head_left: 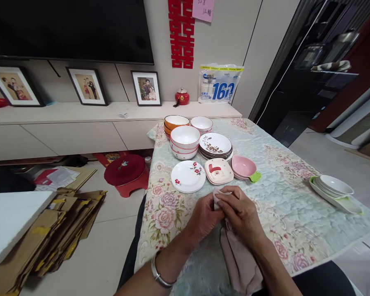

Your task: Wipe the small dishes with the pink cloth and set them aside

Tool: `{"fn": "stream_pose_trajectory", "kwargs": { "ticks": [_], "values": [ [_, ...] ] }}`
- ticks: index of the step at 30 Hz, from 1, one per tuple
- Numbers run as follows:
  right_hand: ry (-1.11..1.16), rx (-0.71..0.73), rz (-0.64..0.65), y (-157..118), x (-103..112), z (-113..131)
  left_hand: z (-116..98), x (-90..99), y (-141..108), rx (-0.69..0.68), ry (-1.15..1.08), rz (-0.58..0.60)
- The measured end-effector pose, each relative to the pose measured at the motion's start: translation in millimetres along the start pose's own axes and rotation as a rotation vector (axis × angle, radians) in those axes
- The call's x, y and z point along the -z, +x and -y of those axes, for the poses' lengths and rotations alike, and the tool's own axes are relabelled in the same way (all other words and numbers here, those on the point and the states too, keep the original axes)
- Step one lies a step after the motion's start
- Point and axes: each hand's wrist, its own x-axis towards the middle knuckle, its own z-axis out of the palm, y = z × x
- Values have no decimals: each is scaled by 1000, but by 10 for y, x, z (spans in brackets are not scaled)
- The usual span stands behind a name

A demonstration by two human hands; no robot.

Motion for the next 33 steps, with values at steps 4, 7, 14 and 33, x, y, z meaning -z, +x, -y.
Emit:
{"fn": "stream_pose_trajectory", "kwargs": {
  "ticks": [4,7,14,33],
  "values": [
    [18,-61,33,22,39,-59,-8,9,-7,44,28,23],
    [101,-291,56,34,102,-198,14,13,-2,104,75,3],
    [178,-516,4,26,135,-363,114,20,38,164,52,28],
    [323,-521,25,10,117,-315,34,44,16,128,-67,-13]
  ]
}}
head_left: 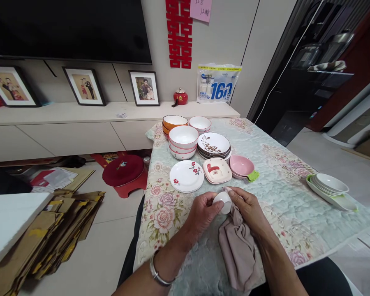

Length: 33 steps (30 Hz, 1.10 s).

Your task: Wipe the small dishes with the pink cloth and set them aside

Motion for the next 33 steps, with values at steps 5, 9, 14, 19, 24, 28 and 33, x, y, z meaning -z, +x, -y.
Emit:
{"fn": "stream_pose_trajectory", "kwargs": {
  "ticks": [5,9,14,19,24,28,33],
  "values": [
    [-43,-34,-89,20,30,-55,45,-9,19,95,-12,37],
    [-271,235,-81,-37,-30,26,26,-28,8,87,-38,47],
    [-349,425,91,-132,-125,202,-95,-62,-22,-29,-50,46],
    [-192,196,76,-81,-23,143,-92,-50,-39,21,40,35],
    [110,-30,83,-38,32,79,-48,-21,-22,31,-5,-8],
    [373,-169,26,-36,8,75,4,-26,2,107,-38,4],
    [163,-98,-66,-31,2,21,81,-21,23,89,-42,22]
  ]
}}
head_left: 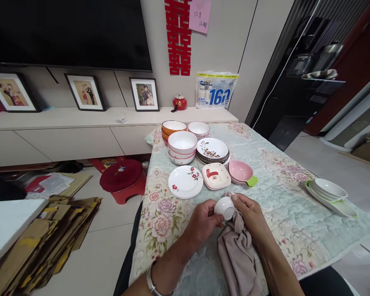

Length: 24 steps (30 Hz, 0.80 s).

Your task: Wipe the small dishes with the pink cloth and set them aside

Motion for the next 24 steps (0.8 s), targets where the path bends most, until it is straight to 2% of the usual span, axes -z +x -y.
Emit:
{"fn": "stream_pose_trajectory", "kwargs": {
  "ticks": [2,5,9,12,15,18,21,24],
  "values": [
    [-193,184,-25,-16,-18,2,6,7,1,-1,32,-6],
    [-398,414,26,-77,-85,49,-20,4,-13,-3,70,-19],
    [-508,500,110,-140,-152,119,-81,-13,-42,-47,69,3],
    [-435,402,83,-107,-114,106,-97,-14,-52,-92,83,20],
    [-240,185,53,-42,-41,56,-73,-2,-43,-89,162,7],
    [-12,14,49,-2,2,21,-20,3,-13,-53,116,10],
    [98,-54,30,9,8,8,39,-2,21,-17,42,31],
    [-20,0,-6,0,-8,7,66,-3,31,-16,57,21]
  ]
}}
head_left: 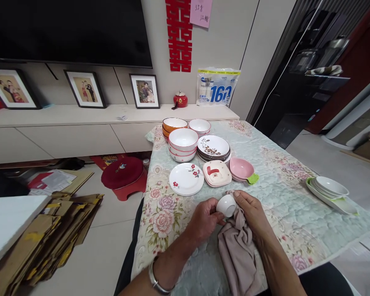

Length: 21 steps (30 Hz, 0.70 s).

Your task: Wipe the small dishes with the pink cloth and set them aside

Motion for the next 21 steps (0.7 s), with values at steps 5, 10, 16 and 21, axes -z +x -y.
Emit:
{"fn": "stream_pose_trajectory", "kwargs": {
  "ticks": [5,10,16,21],
  "values": [
    [-402,404,16,-79,-84,49,-47,9,-35,-22,62,-27],
    [-517,526,81,-132,-141,85,-132,4,-78,-83,154,-29],
    [-401,313,-47,-69,-29,33,-136,13,-88,-397,606,-118],
    [-361,133,57,-50,36,56,-56,35,-74,-542,790,-108]
  ]
}}
